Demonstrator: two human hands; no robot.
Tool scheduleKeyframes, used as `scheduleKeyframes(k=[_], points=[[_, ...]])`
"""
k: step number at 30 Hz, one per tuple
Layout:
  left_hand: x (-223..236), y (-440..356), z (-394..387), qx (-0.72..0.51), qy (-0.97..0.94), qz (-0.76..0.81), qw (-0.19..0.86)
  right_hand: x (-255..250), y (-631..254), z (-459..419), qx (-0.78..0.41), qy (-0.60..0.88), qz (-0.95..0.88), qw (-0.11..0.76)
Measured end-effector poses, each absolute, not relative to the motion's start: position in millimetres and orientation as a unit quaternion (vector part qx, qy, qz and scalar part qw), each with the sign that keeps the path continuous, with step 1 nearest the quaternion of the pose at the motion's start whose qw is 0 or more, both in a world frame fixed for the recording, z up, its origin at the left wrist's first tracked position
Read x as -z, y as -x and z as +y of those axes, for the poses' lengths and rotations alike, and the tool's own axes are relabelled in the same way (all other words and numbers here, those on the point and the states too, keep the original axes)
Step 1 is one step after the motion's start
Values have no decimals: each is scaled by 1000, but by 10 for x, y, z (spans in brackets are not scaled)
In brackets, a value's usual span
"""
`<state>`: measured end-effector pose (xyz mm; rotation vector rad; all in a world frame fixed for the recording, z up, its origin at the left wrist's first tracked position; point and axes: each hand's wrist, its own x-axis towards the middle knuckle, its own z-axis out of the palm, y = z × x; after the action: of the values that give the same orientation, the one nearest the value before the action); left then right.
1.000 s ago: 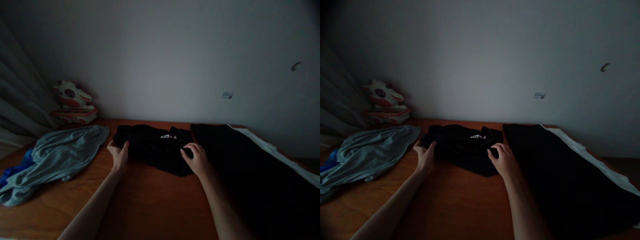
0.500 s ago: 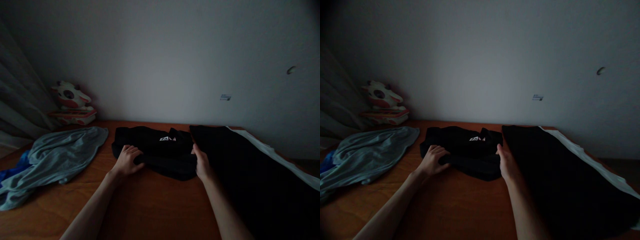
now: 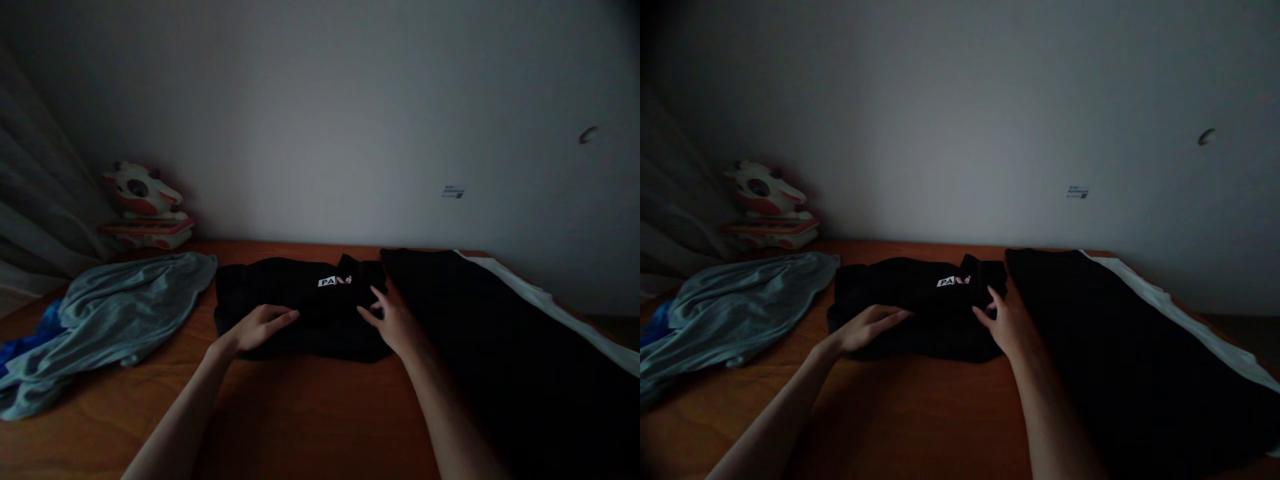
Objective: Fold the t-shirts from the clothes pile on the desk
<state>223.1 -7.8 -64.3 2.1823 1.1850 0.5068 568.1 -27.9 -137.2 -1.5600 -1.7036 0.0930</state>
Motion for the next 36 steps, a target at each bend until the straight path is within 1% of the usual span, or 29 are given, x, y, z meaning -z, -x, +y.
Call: scheduleKeyframes(k=[2,3,5,7,9,10,12,14,16,18,20,22,23,25,27,29,30,33,36], points=[[617,-2276,-84,-161,-804,478,315,1366,-5702,-284,-23,621,-687,377],[621,-2296,-85,-155,-802,491,303,1359,-5708,-285,4,619,-693,370],[663,-2329,-77,-186,-810,505,232,1348,-5711,-283,69,608,-697,373],[735,-2348,-60,-256,-824,490,125,1354,-5710,-274,102,592,-691,402],[813,-2360,-39,-301,-833,462,48,1379,-5713,-262,82,581,-687,429],[845,-2365,-31,-300,-838,455,32,1395,-5716,-257,60,583,-686,432],[889,-2374,-24,-261,-850,457,34,1430,-5724,-244,21,602,-686,409],[900,-2381,-26,-228,-855,463,57,1463,-5731,-224,5,626,-680,382],[885,-2380,-29,-225,-846,478,77,1491,-5736,-191,0,641,-665,382],[860,-2369,-26,-227,-826,507,95,1501,-5755,-153,-25,646,-633,426],[838,-2354,-19,-217,-809,536,105,1476,-5805,-131,-35,656,-550,515],[826,-2344,-16,-205,-799,557,97,1404,-5886,-154,10,667,-422,614],[823,-2343,-18,-200,-797,562,89,1352,-5930,-184,42,668,-362,649],[827,-2350,-25,-184,-803,563,74,1233,-5993,-273,117,667,-309,668],[844,-2364,-31,-173,-820,543,57,1128,-5990,-359,191,663,-353,632],[877,-2378,-26,-181,-848,498,29,1076,-5909,-401,245,647,-439,573],[897,-2382,-21,-188,-860,474,12,1076,-5848,-401,247,636,-489,543],[949,-2386,-4,-190,-875,445,-12,1153,-5670,-350,190,620,-612,453],[937,-2392,-9,-170,-869,465,-3,1230,-5628,-313,150,664,-647,342]])
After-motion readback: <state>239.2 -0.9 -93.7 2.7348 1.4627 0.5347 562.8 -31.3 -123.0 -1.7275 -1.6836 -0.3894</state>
